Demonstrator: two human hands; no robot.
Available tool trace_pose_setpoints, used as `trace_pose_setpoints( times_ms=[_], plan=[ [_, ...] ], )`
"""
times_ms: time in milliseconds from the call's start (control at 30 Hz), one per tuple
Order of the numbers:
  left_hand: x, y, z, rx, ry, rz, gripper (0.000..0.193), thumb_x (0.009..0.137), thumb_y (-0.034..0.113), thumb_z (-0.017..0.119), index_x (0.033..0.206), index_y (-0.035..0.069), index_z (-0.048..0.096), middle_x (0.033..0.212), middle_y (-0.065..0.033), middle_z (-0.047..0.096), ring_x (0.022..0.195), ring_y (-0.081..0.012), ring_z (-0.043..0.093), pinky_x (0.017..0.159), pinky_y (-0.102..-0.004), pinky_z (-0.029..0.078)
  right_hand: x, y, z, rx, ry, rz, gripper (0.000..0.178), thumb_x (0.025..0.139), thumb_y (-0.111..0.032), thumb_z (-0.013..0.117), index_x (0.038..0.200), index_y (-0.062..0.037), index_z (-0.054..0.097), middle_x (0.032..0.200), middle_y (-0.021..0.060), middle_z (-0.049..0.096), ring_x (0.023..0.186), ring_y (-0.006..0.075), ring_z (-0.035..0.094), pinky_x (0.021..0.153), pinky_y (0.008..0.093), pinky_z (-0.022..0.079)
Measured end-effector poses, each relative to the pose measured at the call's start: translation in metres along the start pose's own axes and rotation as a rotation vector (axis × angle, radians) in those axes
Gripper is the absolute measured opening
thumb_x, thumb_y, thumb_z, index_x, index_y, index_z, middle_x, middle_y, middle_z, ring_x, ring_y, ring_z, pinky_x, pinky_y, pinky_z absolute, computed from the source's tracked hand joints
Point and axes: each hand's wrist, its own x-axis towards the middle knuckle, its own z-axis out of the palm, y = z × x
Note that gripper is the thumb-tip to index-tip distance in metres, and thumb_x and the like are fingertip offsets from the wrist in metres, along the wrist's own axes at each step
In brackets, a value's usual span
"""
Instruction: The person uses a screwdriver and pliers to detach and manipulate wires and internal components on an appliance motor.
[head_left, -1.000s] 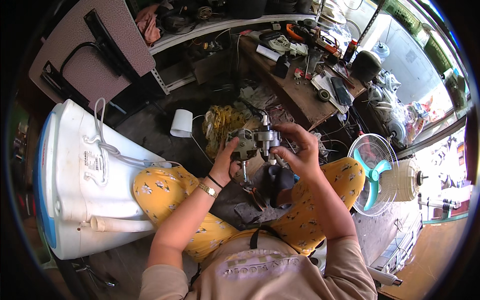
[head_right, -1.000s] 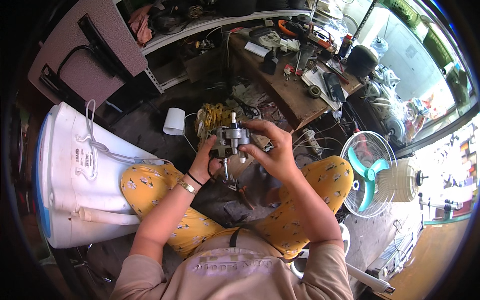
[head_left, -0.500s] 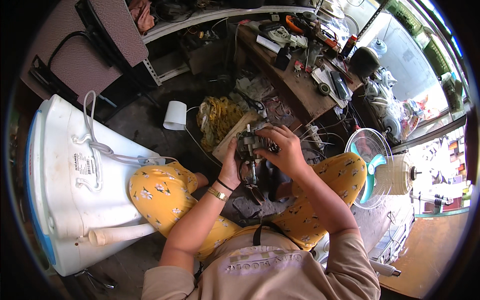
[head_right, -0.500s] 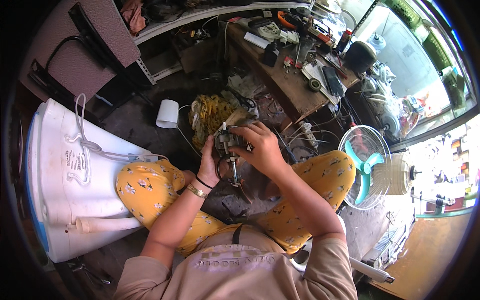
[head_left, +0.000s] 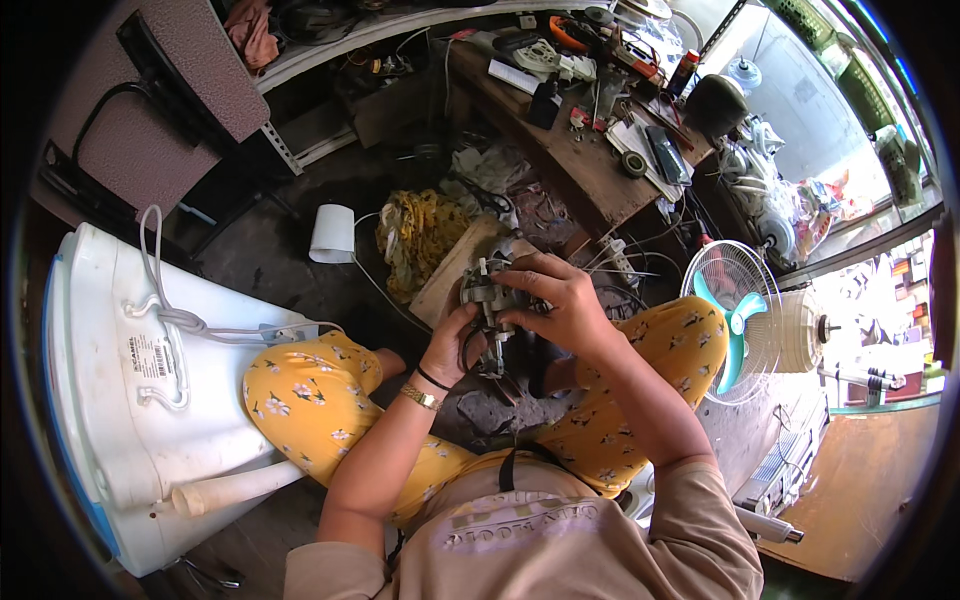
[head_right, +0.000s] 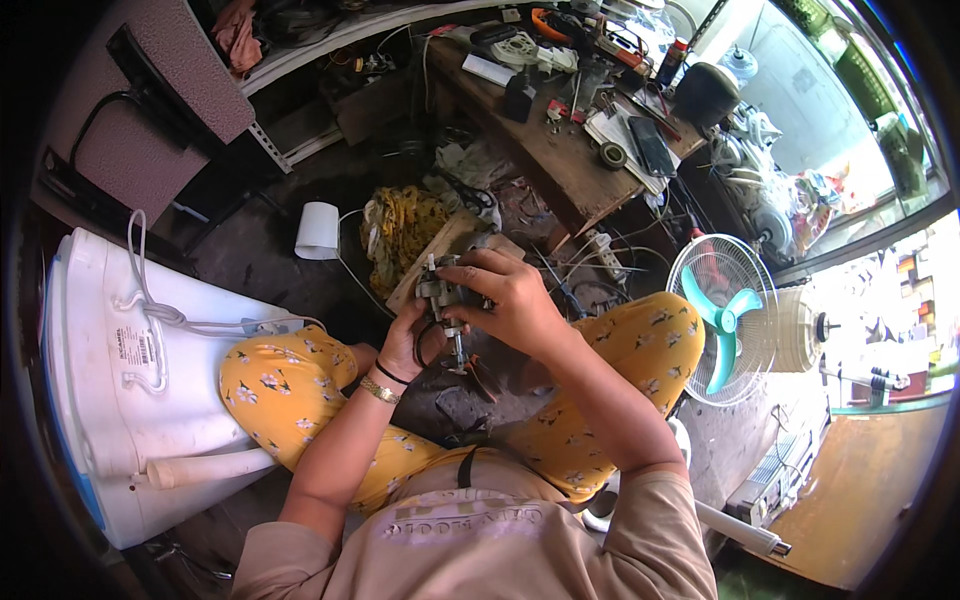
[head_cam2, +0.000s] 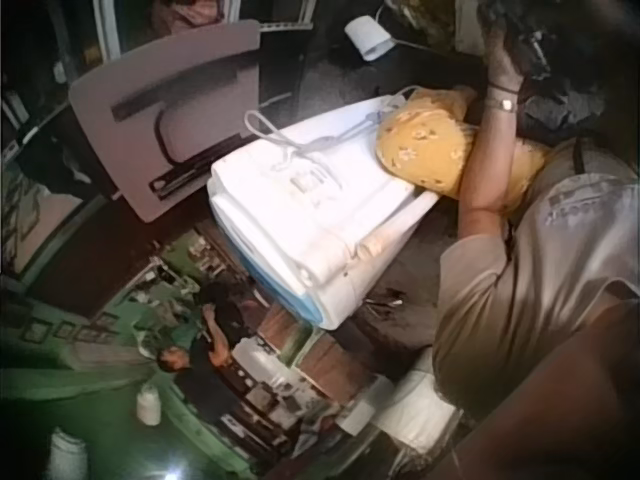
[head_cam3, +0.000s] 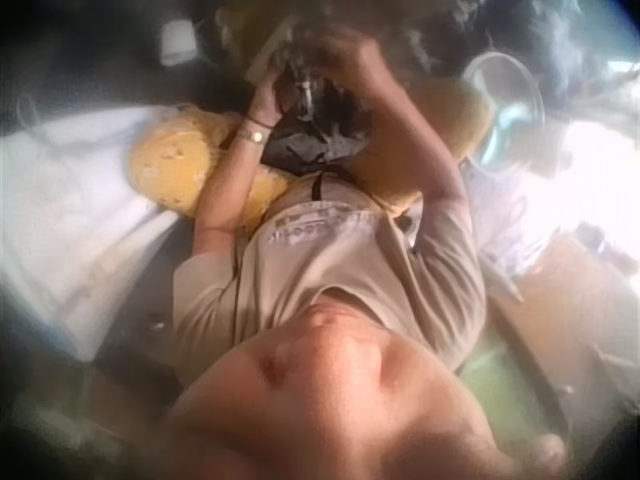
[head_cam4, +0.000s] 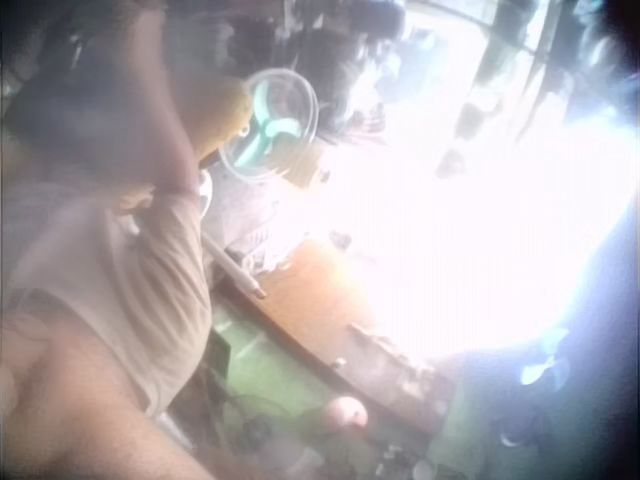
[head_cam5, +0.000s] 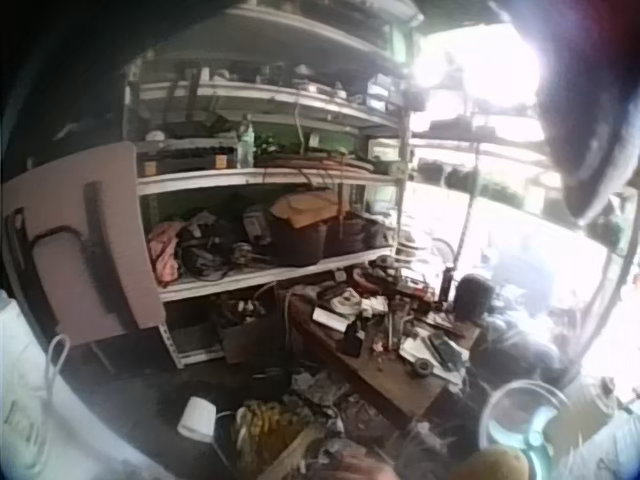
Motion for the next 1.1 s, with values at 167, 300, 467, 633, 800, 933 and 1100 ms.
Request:
trace_pose_setpoints(
  times_ms=[167,300,467,633,800,933,1100],
  plan=[
    [-0.001,0.002,0.001,0.073,-0.003,0.015,0.062,0.090,0.019,0.062,0.143,0.013,0.031,0.132,-0.0102,0.050,0.120,-0.0233,0.054,0.097,-0.0401,0.050,0.001,-0.001,-0.004,-0.017,-0.069,0.015,0.052,0.065,-0.017,0.084,0.113,-0.0080,0.068,0.108,0.0128,0.064,0.103,0.0330,0.061,0.085,0.0411,0.051],
    [-0.002,0.009,0.012,0.135,0.029,0.043,0.066,0.088,0.021,0.063,0.145,0.015,0.029,0.133,-0.0093,0.048,0.121,-0.0233,0.053,0.094,-0.0411,0.053,-0.001,-0.001,-0.006,0.104,0.020,0.018,0.055,0.069,-0.016,0.083,0.119,-0.0065,0.063,0.119,0.0159,0.060,0.115,0.0348,0.056,0.096,0.0420,0.046],
    [-0.002,0.009,0.008,0.159,-0.005,0.034,0.067,0.089,0.022,0.063,0.146,0.016,0.027,0.133,-0.0089,0.048,0.120,-0.0230,0.053,0.091,-0.0418,0.055,-0.004,0.010,-0.013,0.214,-0.065,0.018,0.046,0.074,-0.009,0.074,0.118,-0.0049,0.062,0.124,0.0164,0.057,0.115,0.0366,0.056,0.096,0.0422,0.047],
    [-0.003,0.008,0.010,0.153,0.018,0.051,0.070,0.087,0.022,0.065,0.146,0.016,0.027,0.132,-0.0094,0.048,0.119,-0.0234,0.053,0.089,-0.0431,0.055,-0.006,0.015,-0.010,0.217,-0.085,0.033,0.044,0.074,-0.006,0.074,0.116,-0.0054,0.063,0.128,0.0160,0.056,0.116,0.0364,0.057,0.096,0.0414,0.048],
    [-0.002,0.012,0.010,0.151,-0.018,0.043,0.070,0.085,0.022,0.066,0.145,0.016,0.029,0.133,-0.0110,0.048,0.119,-0.0255,0.054,0.090,-0.0458,0.056,-0.005,0.017,-0.006,0.225,-0.096,0.056,0.044,0.075,0.000,0.072,0.117,-0.0067,0.063,0.131,0.0155,0.054,0.118,0.0367,0.056,0.097,0.0410,0.048],
    [-0.002,0.013,0.017,0.116,-0.010,0.027,0.070,0.086,0.024,0.067,0.144,0.015,0.030,0.133,-0.0114,0.049,0.117,-0.0268,0.056,0.090,-0.0483,0.056,-0.012,0.019,0.003,0.629,0.067,0.258,0.054,0.080,0.003,0.066,0.131,-0.0084,0.050,0.138,0.0102,0.047,0.125,0.0290,0.050,0.100,0.0374,0.044],
    [0.000,0.015,0.019,0.142,-0.024,0.044,0.077,0.085,0.027,0.071,0.147,0.018,0.026,0.137,-0.0118,0.046,0.119,-0.0280,0.055,0.089,-0.0488,0.056,-0.015,0.021,-0.001,0.960,0.055,0.605,0.056,0.086,-0.003,0.060,0.138,-0.0075,0.039,0.137,0.0062,0.043,0.127,0.0217,0.045,0.104,0.0354,0.039]
  ],
)
